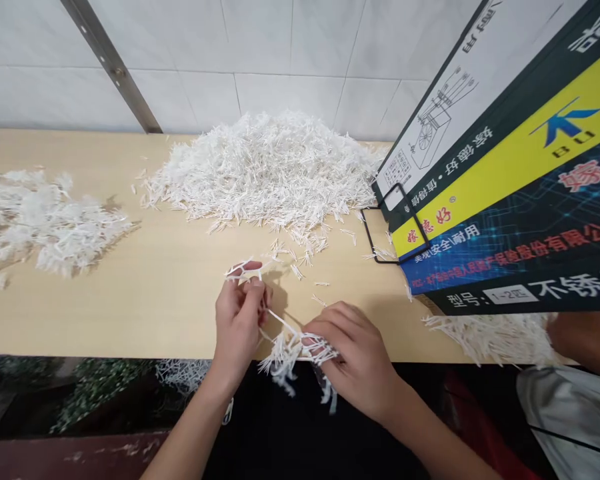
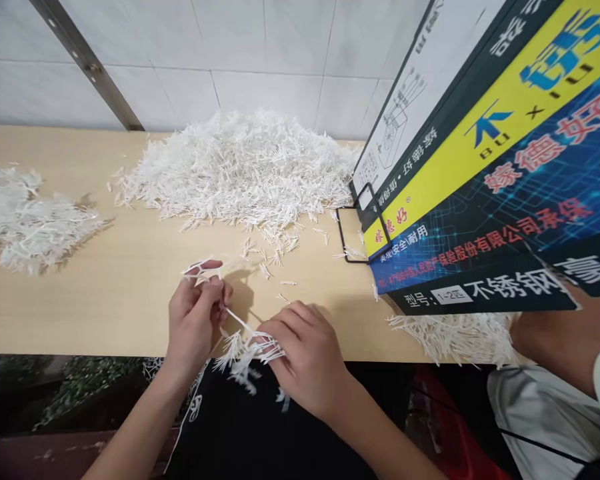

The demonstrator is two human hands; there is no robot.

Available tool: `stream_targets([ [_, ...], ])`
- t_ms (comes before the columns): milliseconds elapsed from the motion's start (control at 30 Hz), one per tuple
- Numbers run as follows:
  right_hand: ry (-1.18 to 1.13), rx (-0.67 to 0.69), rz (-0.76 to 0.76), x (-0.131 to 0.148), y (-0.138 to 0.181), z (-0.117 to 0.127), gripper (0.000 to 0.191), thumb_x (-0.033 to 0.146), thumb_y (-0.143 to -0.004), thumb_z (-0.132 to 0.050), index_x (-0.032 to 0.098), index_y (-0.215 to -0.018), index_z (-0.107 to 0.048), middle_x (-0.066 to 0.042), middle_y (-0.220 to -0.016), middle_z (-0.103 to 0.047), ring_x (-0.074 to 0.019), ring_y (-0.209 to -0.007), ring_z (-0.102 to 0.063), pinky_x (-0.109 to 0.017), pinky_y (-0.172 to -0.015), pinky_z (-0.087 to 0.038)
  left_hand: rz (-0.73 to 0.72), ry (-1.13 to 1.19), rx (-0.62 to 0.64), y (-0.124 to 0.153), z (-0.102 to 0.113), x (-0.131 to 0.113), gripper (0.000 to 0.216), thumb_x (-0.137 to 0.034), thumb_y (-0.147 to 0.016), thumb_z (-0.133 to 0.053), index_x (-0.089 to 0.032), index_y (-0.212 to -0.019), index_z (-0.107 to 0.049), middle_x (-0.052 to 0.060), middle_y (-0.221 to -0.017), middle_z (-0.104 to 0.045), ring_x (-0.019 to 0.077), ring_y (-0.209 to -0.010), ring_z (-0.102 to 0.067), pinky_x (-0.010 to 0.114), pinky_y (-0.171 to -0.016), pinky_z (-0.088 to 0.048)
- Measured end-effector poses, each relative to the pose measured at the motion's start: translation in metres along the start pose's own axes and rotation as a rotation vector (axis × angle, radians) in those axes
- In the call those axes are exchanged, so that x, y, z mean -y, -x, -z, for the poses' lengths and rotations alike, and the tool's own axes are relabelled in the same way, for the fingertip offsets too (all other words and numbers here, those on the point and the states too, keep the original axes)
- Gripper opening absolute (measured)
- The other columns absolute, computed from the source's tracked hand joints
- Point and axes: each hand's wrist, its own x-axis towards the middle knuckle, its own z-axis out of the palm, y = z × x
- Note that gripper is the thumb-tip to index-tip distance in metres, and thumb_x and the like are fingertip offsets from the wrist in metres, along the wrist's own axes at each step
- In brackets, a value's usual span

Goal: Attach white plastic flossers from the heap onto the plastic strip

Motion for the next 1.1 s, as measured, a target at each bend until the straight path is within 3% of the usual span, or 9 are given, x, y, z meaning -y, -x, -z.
stream_targets([
  [167,-0.372,-0.167,-0.311,0.008,0.025,-0.004,0.006,0.017,-0.095,-0.068,0.022,-0.093,-0.07,-0.003,-0.082,-0.07,-0.0185,-0.078,-0.063,-0.032,-0.07,-0.05,0.108,-0.075,-0.159,0.034,0.014,-0.004,0.041,-0.041,-0.087,-0.075,-0.024,-0.117,-0.053,0.002,-0.096,-0.068,0.0078,-0.055,-0.057,0.02,-0.048,-0.05],
  [267,-0.425,-0.215,-0.451,0.018,0.031,-0.015,0.011,0.021,-0.098,-0.064,0.023,-0.093,-0.074,-0.003,-0.086,-0.072,-0.0179,-0.079,-0.067,-0.03,-0.07,-0.051,0.056,-0.286,-0.115,0.045,0.024,0.002,0.038,-0.039,-0.091,-0.072,-0.024,-0.121,-0.054,0.004,-0.105,-0.07,0.0092,-0.062,-0.062,0.02,-0.052,-0.051],
  [333,-0.402,-0.251,-0.491,0.022,0.028,-0.02,0.014,0.023,-0.099,-0.063,0.023,-0.095,-0.077,-0.005,-0.093,-0.073,-0.0186,-0.085,-0.068,-0.03,-0.072,-0.052,-0.095,-0.502,0.043,0.046,0.032,0.007,0.03,-0.034,-0.096,-0.065,-0.024,-0.124,-0.059,0.002,-0.096,-0.07,0.0092,-0.062,-0.062,0.019,-0.054,-0.049],
  [467,-0.377,-0.226,-0.485,0.015,0.003,-0.016,0.016,0.029,-0.097,-0.067,0.022,-0.092,-0.081,-0.006,-0.091,-0.071,-0.0184,-0.081,-0.067,-0.03,-0.069,-0.05,-0.591,-0.84,0.395,0.034,0.045,0.01,0.024,-0.021,-0.1,-0.057,-0.022,-0.121,-0.068,0.004,-0.092,-0.071,0.0094,-0.064,-0.06,0.019,-0.058,-0.044],
  [600,-0.405,-0.087,-0.49,-0.013,-0.028,-0.004,0.017,0.032,-0.092,-0.071,0.02,-0.085,-0.081,-0.005,-0.084,-0.072,-0.0159,-0.07,-0.062,-0.029,-0.062,-0.044,-0.832,-0.985,0.492,0.016,0.051,0.008,0.018,-0.016,-0.099,-0.052,-0.018,-0.102,-0.07,0.002,-0.081,-0.068,0.0101,-0.058,-0.057,0.022,-0.055,-0.038],
  [700,-0.431,-0.026,-0.485,-0.032,-0.043,-0.001,0.028,0.035,-0.089,-0.074,0.017,-0.067,-0.073,-0.001,-0.068,-0.061,-0.0132,-0.06,-0.052,-0.029,-0.056,-0.037,-0.832,-1.008,0.509,0.008,0.05,0.011,0.024,-0.01,-0.097,-0.048,-0.019,-0.081,-0.063,-0.002,-0.064,-0.06,0.0092,-0.048,-0.049,0.022,-0.051,-0.032],
  [867,-0.528,-0.229,-0.548,-0.036,-0.07,-0.009,0.049,0.042,-0.086,-0.076,0.018,-0.05,-0.051,0.003,-0.06,-0.041,-0.0119,-0.058,-0.041,-0.03,-0.054,-0.032,-0.76,-1.021,0.463,0.002,0.044,0.016,0.022,-0.005,-0.084,-0.046,-0.019,-0.076,-0.06,-0.003,-0.057,-0.057,0.0104,-0.043,-0.046,0.023,-0.049,-0.029],
  [1000,-0.61,-0.302,-0.538,-0.036,-0.103,-0.022,0.049,0.046,-0.083,-0.078,0.018,-0.052,-0.055,0.003,-0.061,-0.041,-0.0105,-0.056,-0.04,-0.029,-0.052,-0.03,-0.737,-0.996,0.342,-0.002,0.04,0.014,0.022,-0.005,-0.08,-0.046,-0.019,-0.076,-0.063,-0.003,-0.054,-0.057,0.0106,-0.042,-0.046,0.021,-0.049,-0.031],
  [1100,-0.551,-0.446,-0.515,-0.054,-0.129,-0.013,0.044,0.055,-0.09,-0.069,0.019,-0.067,-0.065,0.002,-0.062,-0.047,-0.0098,-0.052,-0.04,-0.028,-0.048,-0.027,-0.761,-1.051,0.322,0.0,0.04,0.014,0.023,-0.006,-0.083,-0.047,-0.019,-0.075,-0.063,-0.003,-0.052,-0.057,0.0109,-0.04,-0.046,0.022,-0.048,-0.028],
])
